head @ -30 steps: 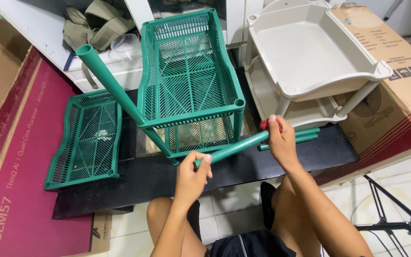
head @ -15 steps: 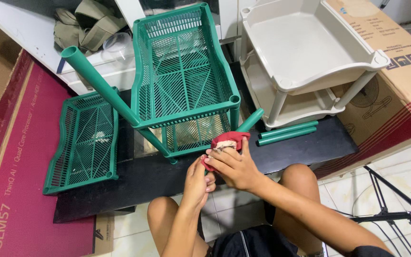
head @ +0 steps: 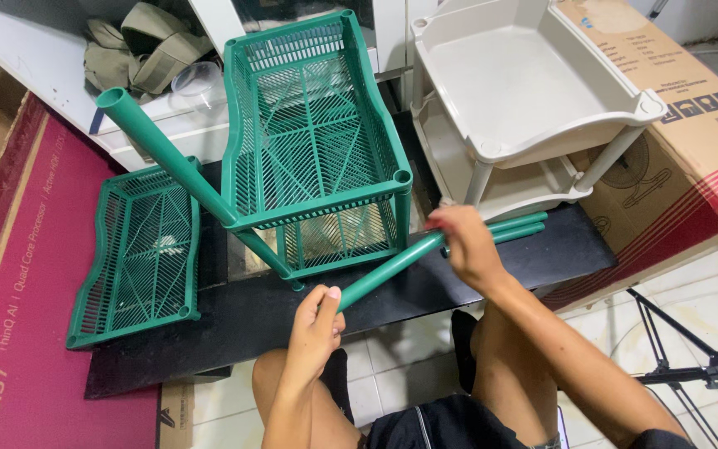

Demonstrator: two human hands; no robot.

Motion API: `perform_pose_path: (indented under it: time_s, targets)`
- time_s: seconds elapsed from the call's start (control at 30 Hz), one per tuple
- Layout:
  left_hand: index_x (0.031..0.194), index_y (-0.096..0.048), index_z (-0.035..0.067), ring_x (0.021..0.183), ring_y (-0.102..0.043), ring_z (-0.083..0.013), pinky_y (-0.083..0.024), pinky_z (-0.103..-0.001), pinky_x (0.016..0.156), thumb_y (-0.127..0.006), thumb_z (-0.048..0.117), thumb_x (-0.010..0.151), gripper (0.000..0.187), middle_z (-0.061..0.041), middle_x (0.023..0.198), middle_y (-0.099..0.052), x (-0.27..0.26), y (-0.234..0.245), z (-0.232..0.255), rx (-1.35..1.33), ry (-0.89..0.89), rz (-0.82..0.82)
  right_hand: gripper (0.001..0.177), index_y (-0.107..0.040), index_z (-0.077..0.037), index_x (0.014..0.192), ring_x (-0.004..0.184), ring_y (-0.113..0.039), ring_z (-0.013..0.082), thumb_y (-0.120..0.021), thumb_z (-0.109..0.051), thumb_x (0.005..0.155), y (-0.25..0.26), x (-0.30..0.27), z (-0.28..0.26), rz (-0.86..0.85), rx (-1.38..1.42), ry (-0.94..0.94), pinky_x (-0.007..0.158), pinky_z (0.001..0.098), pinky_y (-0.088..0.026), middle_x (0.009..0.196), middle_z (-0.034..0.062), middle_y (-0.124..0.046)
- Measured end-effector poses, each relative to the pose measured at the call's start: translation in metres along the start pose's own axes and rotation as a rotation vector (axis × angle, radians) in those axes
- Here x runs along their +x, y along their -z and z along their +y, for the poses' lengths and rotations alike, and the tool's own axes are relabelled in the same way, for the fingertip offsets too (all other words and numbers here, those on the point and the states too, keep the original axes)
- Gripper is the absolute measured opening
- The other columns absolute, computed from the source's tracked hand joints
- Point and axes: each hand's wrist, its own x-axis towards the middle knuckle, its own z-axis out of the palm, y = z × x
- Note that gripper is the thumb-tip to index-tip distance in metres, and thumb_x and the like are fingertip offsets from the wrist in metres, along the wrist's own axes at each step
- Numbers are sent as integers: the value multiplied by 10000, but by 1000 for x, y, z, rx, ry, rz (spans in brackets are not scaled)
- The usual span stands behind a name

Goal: The person wipes green plastic poles with a red cloth and then inserts them into the corners of a green plastic basket to assemble a small shelf. The person handles several poles one at a time and places them into the basket frame.

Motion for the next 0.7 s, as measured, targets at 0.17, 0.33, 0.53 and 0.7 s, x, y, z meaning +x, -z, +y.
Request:
perform_pose_path:
  time_s: [0.17,0.33,0.53,0.7]
  targets:
    - [1025,-552,94,512,-370,-37,-288,-205,432,-519,283,1025,192,8,649,-488,-2,-18,-5,67,-224,-37,325,-585,-91,1137,938,-639,310,-359,-313,1064,-18,5,-23,587,1315,-1159,937,506,-505,1013,93,-648]
    - [1159,-575,4,787,-553,-135,-487,-289,695,-581,256,1100,259,-60,874,-615,7,-62,-30,337,-700,-42,355,-564,-42,1053,1028,-638,332,-318,-296,1088,-35,11,-109,453,1946,-1010,1036,524,-472,1011,131,-645]
    - [1051,-600,7,643,-630,-176,-513,-322,607,-662,231,1011,236,-120,747,-675,2,-62,-33,527,-619,64,408,-564,-52,953,903,-621,288,-340,-378,1052,-40,8,-132,539,1839,-1273,959,467,-493,889,114,-627]
    - [1127,-607,6,706,-679,-182,-528,-314,611,-704,196,990,254,-144,849,-699,-6,-56,-32,604,-756,26,353,-558,-23,1000,887,-621,280,-355,-292,1104,-39,-21,-80,668,1839,-1228,943,464,-513,897,117,-620]
